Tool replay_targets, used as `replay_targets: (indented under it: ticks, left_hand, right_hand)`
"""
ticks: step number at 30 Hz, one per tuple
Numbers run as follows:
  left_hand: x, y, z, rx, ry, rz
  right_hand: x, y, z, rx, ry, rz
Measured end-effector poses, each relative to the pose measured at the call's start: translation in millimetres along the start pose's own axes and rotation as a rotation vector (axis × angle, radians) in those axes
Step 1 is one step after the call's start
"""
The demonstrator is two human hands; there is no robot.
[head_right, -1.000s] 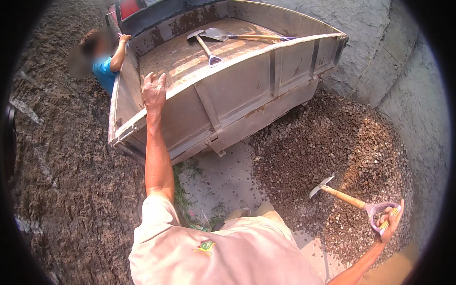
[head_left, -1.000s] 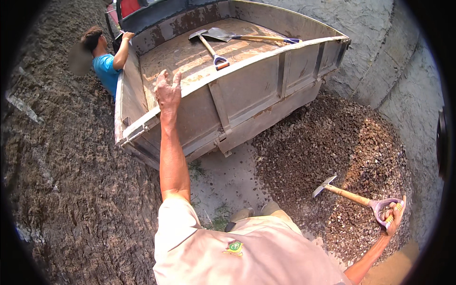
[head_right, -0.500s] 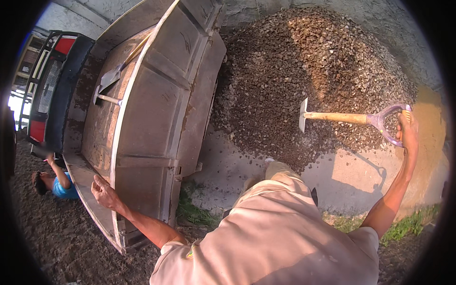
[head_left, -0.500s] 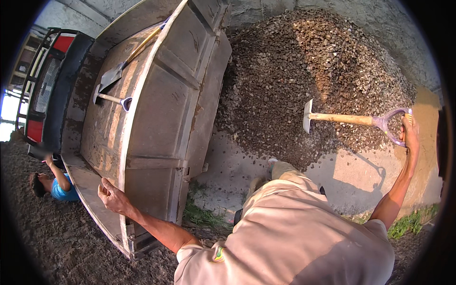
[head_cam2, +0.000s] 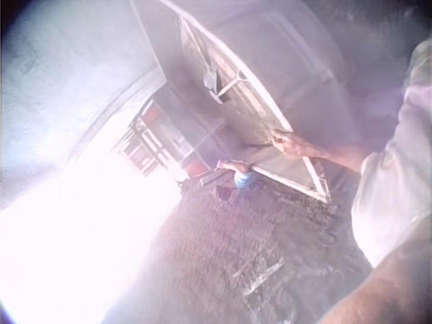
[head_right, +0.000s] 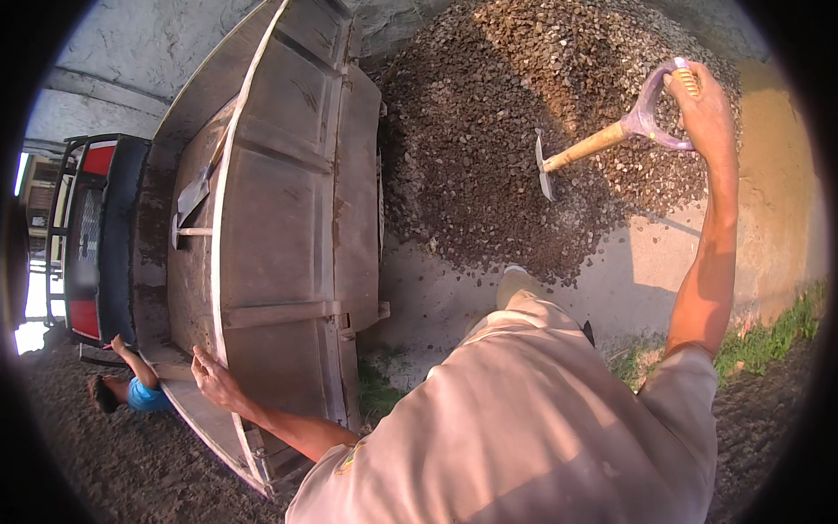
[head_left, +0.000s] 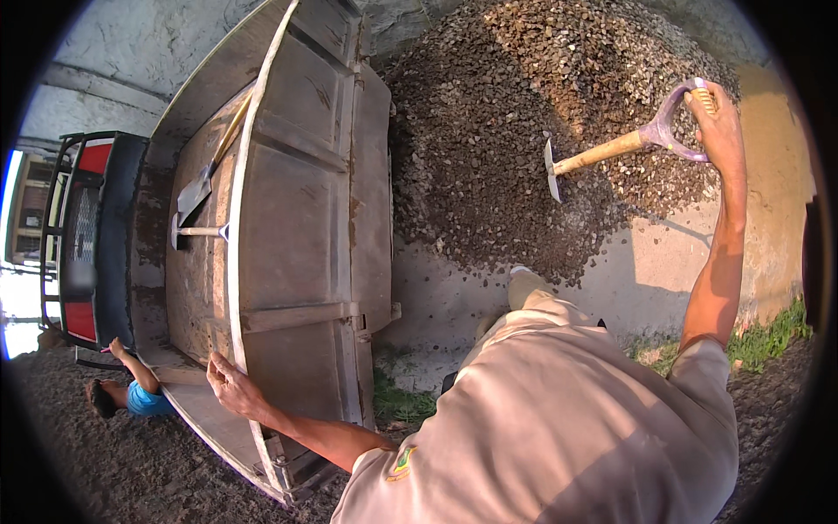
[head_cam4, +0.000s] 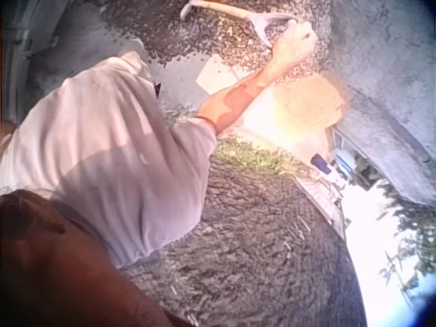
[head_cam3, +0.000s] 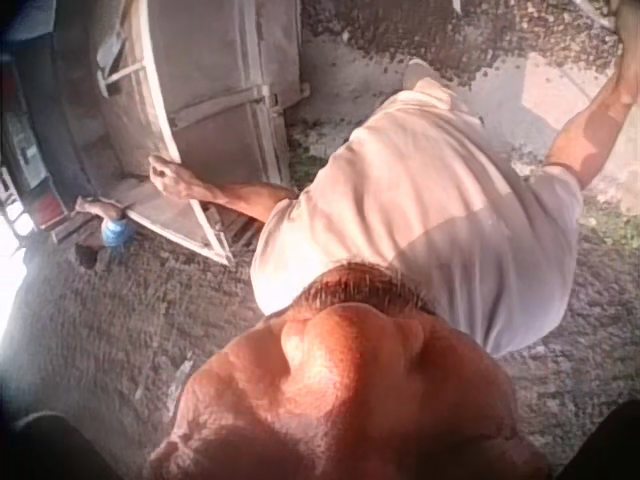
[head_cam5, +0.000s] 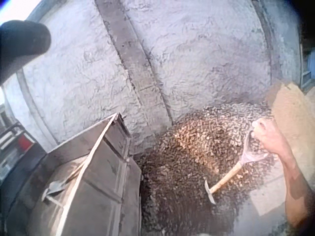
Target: The person uses a shovel to move gravel from a pile on the ground into the bed of a parked truck. Another person is present nearby, also handling gravel.
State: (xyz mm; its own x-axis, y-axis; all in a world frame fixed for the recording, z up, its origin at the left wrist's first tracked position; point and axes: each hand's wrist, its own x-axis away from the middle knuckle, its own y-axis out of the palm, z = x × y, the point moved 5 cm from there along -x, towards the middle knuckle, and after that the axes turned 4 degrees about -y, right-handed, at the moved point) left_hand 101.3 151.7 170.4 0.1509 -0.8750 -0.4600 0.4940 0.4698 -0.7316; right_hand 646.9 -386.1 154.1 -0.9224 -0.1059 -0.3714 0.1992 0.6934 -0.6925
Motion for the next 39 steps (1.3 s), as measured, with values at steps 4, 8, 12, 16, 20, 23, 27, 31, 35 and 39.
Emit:
replay_targets:
  ticks: [4, 8, 12, 16, 20, 23, 27, 31, 35, 39]
  left_hand:
    - [18, 5, 11, -0.039, 0.071, -0.095]
    - [25, -5, 14, -0.07, 0.137, -0.119]
    - [23, 1, 5, -0.033, 0.228, -0.099]
    - [26, -4, 4, 0.016, 0.247, -0.086]
    - [32, -6, 11, -0.062, 0.236, -0.085]
    - [32, -18, 6, -0.136, 0.169, -0.064]
    - [34, -15, 7, -0.123, 0.192, -0.078]
    - [36, -12, 11, -0.126, 0.182, -0.085]
    - [31, -11, 9, -0.136, 0.171, -0.088]
    - [24, -9, 3, -0.108, 0.15, -0.124]
  right_hand:
    - [20, 8, -8, 0.059, -0.037, 0.079]
    - [53, 21, -66, 0.807, -0.811, 0.124]
    - [62, 30, -55, 0.819, -0.821, 0.183]
    - [69, 20, -61, 0.39, -0.382, 0.122]
    - [68, 26, -51, 0.768, -0.691, 0.058]
    - [71, 25, -59, 0.375, -0.407, 0.171]
    - [71, 33, -65, 0.765, -0.772, 0.123]
    - [67, 34, -63, 0.77, -0.893, 0.22]
    - [73, 35, -58, 0.732, -0.889, 0.191]
    - [65, 31, -43, 0.032, -0.142, 0.073]
